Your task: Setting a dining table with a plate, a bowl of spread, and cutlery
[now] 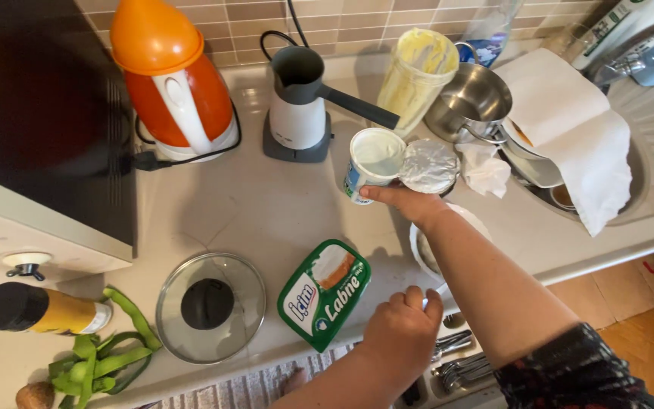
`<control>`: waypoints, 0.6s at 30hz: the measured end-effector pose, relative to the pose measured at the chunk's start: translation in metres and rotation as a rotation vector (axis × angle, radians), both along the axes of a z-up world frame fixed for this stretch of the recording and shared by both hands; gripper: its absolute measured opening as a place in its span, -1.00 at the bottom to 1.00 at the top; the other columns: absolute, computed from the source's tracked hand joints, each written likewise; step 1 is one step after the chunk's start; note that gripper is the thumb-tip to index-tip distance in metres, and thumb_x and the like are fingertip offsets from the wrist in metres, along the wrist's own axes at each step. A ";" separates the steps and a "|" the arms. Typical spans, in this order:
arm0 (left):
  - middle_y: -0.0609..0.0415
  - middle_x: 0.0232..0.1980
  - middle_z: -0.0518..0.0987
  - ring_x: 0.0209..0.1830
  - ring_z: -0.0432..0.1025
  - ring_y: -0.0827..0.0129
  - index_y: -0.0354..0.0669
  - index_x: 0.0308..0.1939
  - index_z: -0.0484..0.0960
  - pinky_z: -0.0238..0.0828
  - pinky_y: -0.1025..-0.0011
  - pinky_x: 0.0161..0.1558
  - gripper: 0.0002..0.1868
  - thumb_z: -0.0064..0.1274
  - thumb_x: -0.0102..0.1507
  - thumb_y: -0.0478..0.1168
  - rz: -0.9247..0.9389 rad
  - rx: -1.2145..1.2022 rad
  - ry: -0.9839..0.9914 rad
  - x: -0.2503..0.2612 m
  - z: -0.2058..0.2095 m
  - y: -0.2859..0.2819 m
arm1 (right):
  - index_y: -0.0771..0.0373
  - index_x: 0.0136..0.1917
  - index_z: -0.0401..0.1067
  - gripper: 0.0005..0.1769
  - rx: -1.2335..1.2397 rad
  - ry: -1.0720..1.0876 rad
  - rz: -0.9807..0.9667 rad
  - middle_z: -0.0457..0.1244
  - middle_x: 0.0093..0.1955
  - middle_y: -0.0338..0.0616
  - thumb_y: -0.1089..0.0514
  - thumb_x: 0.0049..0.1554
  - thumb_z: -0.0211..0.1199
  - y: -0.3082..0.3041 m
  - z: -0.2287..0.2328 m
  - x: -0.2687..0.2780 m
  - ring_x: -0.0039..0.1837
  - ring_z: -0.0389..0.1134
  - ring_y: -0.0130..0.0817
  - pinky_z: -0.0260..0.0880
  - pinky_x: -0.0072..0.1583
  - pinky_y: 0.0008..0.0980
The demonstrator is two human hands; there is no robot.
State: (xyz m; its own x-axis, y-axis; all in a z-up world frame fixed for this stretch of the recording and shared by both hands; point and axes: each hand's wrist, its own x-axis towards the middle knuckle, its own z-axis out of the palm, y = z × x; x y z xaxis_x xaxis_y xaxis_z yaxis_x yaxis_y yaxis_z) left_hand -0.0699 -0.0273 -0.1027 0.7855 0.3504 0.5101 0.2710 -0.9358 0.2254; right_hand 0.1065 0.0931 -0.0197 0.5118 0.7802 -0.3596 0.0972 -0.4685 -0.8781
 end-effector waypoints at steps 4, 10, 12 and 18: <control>-0.03 -0.24 0.48 -0.47 0.33 0.17 -0.13 0.14 0.57 0.22 0.25 -0.54 -0.38 0.13 -0.04 -0.17 0.021 -0.024 0.101 0.004 -0.010 -0.008 | 0.01 0.48 0.30 0.05 -0.029 0.004 -0.054 0.27 0.48 -0.32 -0.14 -0.28 0.51 0.016 -0.016 -0.002 0.53 0.20 -0.35 0.00 0.59 -0.32; -0.06 -0.22 0.49 -0.43 0.39 0.11 -0.21 0.17 0.55 0.32 0.20 -0.55 -0.33 0.23 -0.05 -0.17 -0.045 -0.142 0.141 0.004 -0.016 -0.007 | 0.01 0.52 0.24 0.10 -0.062 -0.113 0.019 0.21 0.52 -0.31 -0.23 -0.25 0.50 0.026 -0.054 0.019 0.56 0.15 -0.32 -0.08 0.59 -0.32; -0.08 -0.20 0.49 -0.43 0.39 0.08 -0.23 0.20 0.56 0.31 0.19 -0.55 -0.29 0.23 -0.06 -0.15 -0.058 -0.144 0.153 0.006 -0.021 -0.009 | -0.01 0.51 0.26 0.08 -0.098 -0.102 -0.003 0.22 0.52 -0.34 -0.23 -0.24 0.48 0.022 -0.043 0.013 0.56 0.14 -0.34 -0.08 0.60 -0.32; -0.15 -0.18 0.49 -0.50 0.33 0.09 -0.20 0.21 0.57 0.23 0.20 -0.59 -0.28 0.19 -0.07 -0.16 -0.022 -0.065 0.146 0.007 -0.022 -0.010 | -0.04 0.65 -0.01 0.34 -0.175 -0.033 -0.091 0.11 0.60 -0.32 -0.15 -0.31 0.54 0.002 -0.047 0.009 0.57 0.16 -0.30 0.13 0.53 -0.30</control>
State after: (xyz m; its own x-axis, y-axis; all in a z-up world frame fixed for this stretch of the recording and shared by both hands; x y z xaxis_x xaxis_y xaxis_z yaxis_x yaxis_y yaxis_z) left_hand -0.0634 -0.0368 -0.1251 0.8575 0.3610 0.3667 0.2851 -0.9266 0.2453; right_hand 0.1157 0.0954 -0.0668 0.5910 0.6575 -0.4674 0.0747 -0.6215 -0.7798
